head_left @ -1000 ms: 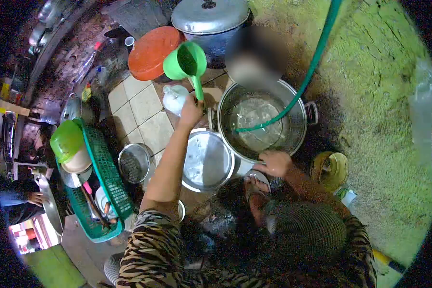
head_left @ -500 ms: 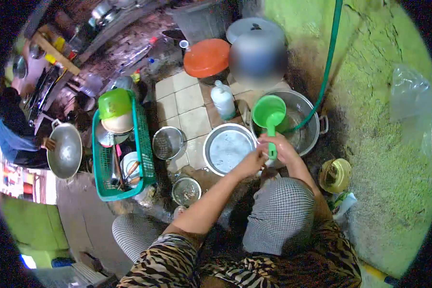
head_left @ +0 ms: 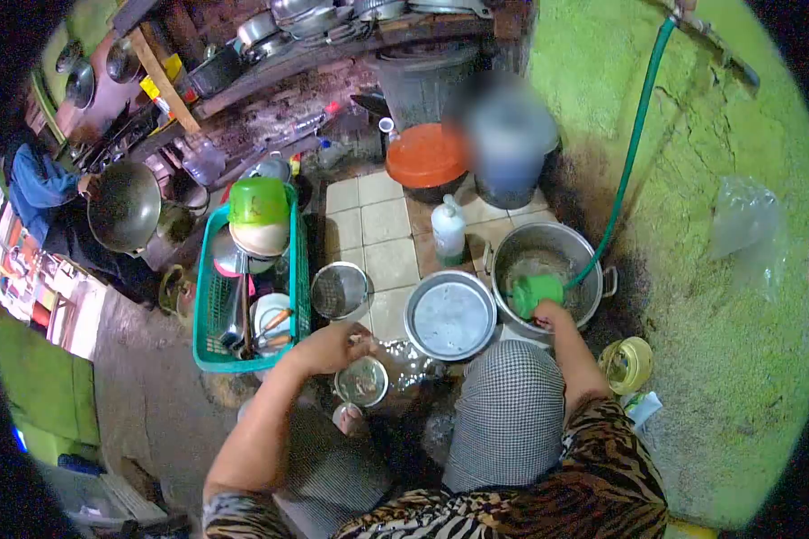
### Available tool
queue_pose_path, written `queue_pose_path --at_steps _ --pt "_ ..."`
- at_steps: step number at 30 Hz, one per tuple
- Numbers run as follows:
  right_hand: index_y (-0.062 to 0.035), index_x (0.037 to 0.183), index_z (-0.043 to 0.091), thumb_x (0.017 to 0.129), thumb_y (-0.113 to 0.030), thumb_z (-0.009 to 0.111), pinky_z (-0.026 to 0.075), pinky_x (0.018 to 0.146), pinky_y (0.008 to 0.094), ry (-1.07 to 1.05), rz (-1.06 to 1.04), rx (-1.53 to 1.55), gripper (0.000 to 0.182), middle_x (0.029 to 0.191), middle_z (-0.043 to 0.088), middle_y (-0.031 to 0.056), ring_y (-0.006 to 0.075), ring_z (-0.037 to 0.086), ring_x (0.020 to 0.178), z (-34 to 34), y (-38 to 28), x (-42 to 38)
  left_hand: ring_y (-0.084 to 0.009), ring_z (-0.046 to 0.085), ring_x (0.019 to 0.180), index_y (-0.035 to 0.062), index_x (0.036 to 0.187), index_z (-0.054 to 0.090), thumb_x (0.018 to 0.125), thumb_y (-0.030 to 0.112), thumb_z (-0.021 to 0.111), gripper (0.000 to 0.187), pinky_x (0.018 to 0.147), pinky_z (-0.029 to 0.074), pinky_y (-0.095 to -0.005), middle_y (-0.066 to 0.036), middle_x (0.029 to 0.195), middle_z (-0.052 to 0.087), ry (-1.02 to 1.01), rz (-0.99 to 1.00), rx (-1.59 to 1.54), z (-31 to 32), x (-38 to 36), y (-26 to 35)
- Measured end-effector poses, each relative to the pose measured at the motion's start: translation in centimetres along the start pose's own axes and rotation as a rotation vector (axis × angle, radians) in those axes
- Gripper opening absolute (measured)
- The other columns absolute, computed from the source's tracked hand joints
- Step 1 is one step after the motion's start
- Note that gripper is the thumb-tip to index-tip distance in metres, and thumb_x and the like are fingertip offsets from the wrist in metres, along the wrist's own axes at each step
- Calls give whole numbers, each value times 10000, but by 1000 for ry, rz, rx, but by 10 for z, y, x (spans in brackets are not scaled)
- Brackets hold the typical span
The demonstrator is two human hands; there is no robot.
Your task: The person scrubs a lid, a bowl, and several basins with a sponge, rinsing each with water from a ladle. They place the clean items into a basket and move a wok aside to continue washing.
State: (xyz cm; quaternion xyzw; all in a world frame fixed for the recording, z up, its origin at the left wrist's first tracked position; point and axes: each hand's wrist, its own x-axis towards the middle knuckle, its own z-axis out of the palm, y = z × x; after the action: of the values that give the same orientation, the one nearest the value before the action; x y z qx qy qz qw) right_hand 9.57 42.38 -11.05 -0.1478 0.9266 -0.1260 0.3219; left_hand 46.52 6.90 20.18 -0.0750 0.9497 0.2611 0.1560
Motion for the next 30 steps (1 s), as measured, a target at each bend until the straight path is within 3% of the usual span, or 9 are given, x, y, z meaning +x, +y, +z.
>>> queue_pose_path --at_steps 2,5,8,9,12,19,21,24,30 --pt "-13 785 550 805 -119 535 417 373 307 -149 -139 841 109 612 535 59 149 466 408 -22 -1 -14 -381 557 1011 13 1100 576 840 434 565 495 871 442 -413 -220 1074 593 39 -134 -49 4 3 -22" --pt "1 843 528 791 -102 516 382 345 217 -231 149 1696 117 594 511 28 102 445 393 -97 -44 -89 -326 576 1031 -3 1185 516 859 324 583 467 872 463 -372 -213 1150 563 -19 -64 4 -25 -2 6" --pt "-37 673 545 738 -135 537 397 359 287 -122 123 1628 118 532 485 26 152 429 378 -160 -69 -90 -304 572 1043 -5 1183 520 858 373 586 503 887 454 -362 -196 1120 590 -105 -36 -258 -25 6 -9" --pt "-6 865 518 753 -61 491 351 321 188 7 -76 1447 128 596 509 24 81 431 388 -178 -88 -96 -301 571 1045 -5 1179 525 854 383 593 511 891 450 -362 -194 1117 593 -198 -14 -279 -22 12 -20" --pt "-46 597 505 719 -28 500 322 327 327 307 -184 962 123 484 452 44 175 400 354 -236 -147 -76 -294 566 1054 -3 1186 524 835 465 587 588 909 437 -358 -187 1136 589 -253 -49 -179 -33 24 -27" --pt "32 695 596 820 -124 460 468 491 472 803 -290 -54 241 689 615 221 338 627 589 -327 -209 74 -315 544 1088 -12 1208 501 840 519 542 648 933 417 -357 -212 1183 552 -123 -68 -286 -48 46 -37" --pt "53 901 580 873 -203 436 487 676 504 1333 -78 15 294 872 624 258 386 630 829 -336 -224 104 -328 534 1102 -36 1206 494 842 537 524 679 935 415 -362 -225 1200 537 -158 -72 -260 -49 52 -39" --pt "21 1114 484 897 -230 410 455 792 511 1137 -10 543 340 1057 581 257 412 572 966 -364 -240 56 -326 535 1101 -28 1211 494 842 539 522 676 939 413 -362 -225 1197 539 -168 -97 -274 -51 55 -37" --pt "-77 1265 382 900 -186 411 422 800 528 1246 -158 40 382 1082 539 259 448 533 956 -273 -176 -7 -324 537 1099 -20 1215 496 843 538 521 671 930 419 -355 -224 1190 544 -185 -119 -295 -61 53 -36"
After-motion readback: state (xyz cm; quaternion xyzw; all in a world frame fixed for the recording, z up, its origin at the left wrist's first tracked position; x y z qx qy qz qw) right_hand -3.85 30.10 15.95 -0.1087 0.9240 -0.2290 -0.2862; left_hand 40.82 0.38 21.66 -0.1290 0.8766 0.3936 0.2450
